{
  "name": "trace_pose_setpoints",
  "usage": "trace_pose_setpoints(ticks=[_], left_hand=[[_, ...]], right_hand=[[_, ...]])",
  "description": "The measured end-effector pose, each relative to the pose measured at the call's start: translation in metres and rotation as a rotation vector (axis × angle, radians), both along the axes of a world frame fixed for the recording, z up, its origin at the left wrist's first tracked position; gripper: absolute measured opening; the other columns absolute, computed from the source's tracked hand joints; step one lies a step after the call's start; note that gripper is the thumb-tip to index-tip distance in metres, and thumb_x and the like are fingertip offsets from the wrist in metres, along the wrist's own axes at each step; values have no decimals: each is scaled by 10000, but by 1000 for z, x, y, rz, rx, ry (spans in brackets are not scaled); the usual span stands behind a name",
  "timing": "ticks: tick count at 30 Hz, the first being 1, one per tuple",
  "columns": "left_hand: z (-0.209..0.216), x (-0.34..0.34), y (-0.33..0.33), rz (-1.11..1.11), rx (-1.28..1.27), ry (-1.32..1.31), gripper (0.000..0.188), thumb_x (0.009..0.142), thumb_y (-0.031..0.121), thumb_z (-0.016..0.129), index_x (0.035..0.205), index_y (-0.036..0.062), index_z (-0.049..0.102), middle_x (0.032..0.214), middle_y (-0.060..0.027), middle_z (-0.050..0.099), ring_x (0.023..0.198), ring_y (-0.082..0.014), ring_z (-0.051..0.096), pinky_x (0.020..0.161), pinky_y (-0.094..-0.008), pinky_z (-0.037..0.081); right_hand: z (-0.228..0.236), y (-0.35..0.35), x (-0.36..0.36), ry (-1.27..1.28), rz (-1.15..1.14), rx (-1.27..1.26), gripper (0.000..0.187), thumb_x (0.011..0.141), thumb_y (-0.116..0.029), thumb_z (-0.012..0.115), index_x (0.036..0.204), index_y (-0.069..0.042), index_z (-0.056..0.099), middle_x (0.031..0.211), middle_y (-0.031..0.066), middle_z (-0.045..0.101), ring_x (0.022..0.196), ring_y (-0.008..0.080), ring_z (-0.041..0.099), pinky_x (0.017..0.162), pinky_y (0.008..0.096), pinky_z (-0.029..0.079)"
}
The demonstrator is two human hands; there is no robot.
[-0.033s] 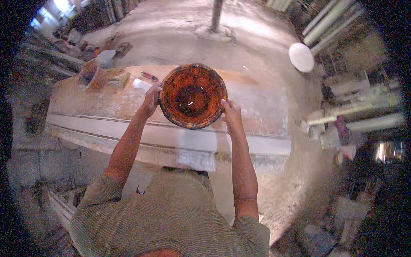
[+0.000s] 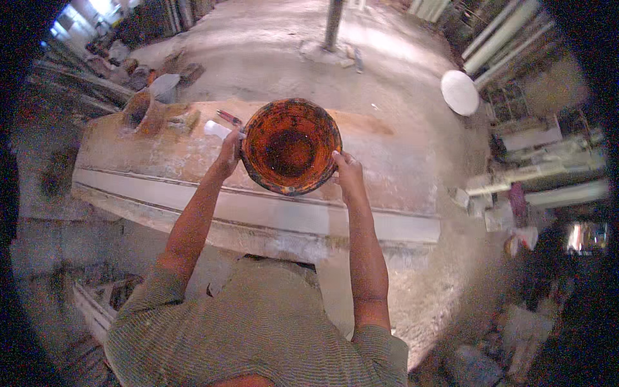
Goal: The person applies a liquid finish to a long white wooden molding using a brush, then wipes the surface with a cloth. They also mix a dark substance in a bucket and pour a yellow liquid into it before continuing to work on the molding.
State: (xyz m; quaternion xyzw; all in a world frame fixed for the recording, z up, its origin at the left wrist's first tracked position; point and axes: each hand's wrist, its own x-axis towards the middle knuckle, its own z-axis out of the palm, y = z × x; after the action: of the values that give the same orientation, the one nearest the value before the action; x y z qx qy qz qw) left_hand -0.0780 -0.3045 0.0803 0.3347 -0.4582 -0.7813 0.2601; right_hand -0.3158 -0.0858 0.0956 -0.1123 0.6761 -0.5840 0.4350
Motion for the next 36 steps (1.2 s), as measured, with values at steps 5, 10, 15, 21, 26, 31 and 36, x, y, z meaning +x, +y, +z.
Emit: trace_pose_setpoints(ticks=[5,10,15,21,26,31,36], left_hand=[[-84,2,-56,178,110,-28,231,826,334,539,952,144,504,858,-3,526,858,-160,553,767,-322,450],[-94,-30,-22,318,161,9,189,848,306,536,920,131,528,844,13,527,848,-132,538,774,-300,450],[-78,-37,-9,340,188,-6,289,920,373,474,998,107,558,938,-19,592,873,-140,574,806,-312,465],[-96,-32,17,368,224,-72,350,949,402,449,1064,96,574,962,-25,618,842,-129,602,745,-318,506],[-103,-31,21,378,273,67,257,960,351,475,1044,124,563,957,-19,620,830,-120,605,702,-296,511],[-83,-33,15,396,178,35,195,960,297,511,1029,129,581,881,2,586,786,-94,579,663,-286,502],[-115,-30,-13,274,154,30,354,956,438,468,1069,121,579,889,6,580,832,-104,570,696,-336,500]], right_hand=[[-44,-76,-34,97,199,29,436,920,-302,586,1256,-25,562,999,30,646,885,128,592,701,353,481],[-60,-87,-60,127,195,66,422,923,-295,586,1247,-24,575,959,20,652,828,114,588,621,298,469],[-62,-93,-69,176,249,104,413,933,-285,583,1241,-10,590,1017,65,666,908,144,605,718,313,487],[-57,-88,-64,214,182,92,395,924,-214,592,1234,33,590,1083,110,674,953,164,615,862,303,473],[-67,-80,-67,203,166,63,430,925,-239,601,1263,25,563,1130,102,655,984,164,598,893,302,455],[-52,-81,-54,189,196,92,467,914,-313,620,1285,-38,547,1094,57,638,955,140,599,785,321,491],[-51,-79,-49,185,231,93,498,898,-348,645,1309,-92,531,1128,38,615,991,144,586,743,336,488]])
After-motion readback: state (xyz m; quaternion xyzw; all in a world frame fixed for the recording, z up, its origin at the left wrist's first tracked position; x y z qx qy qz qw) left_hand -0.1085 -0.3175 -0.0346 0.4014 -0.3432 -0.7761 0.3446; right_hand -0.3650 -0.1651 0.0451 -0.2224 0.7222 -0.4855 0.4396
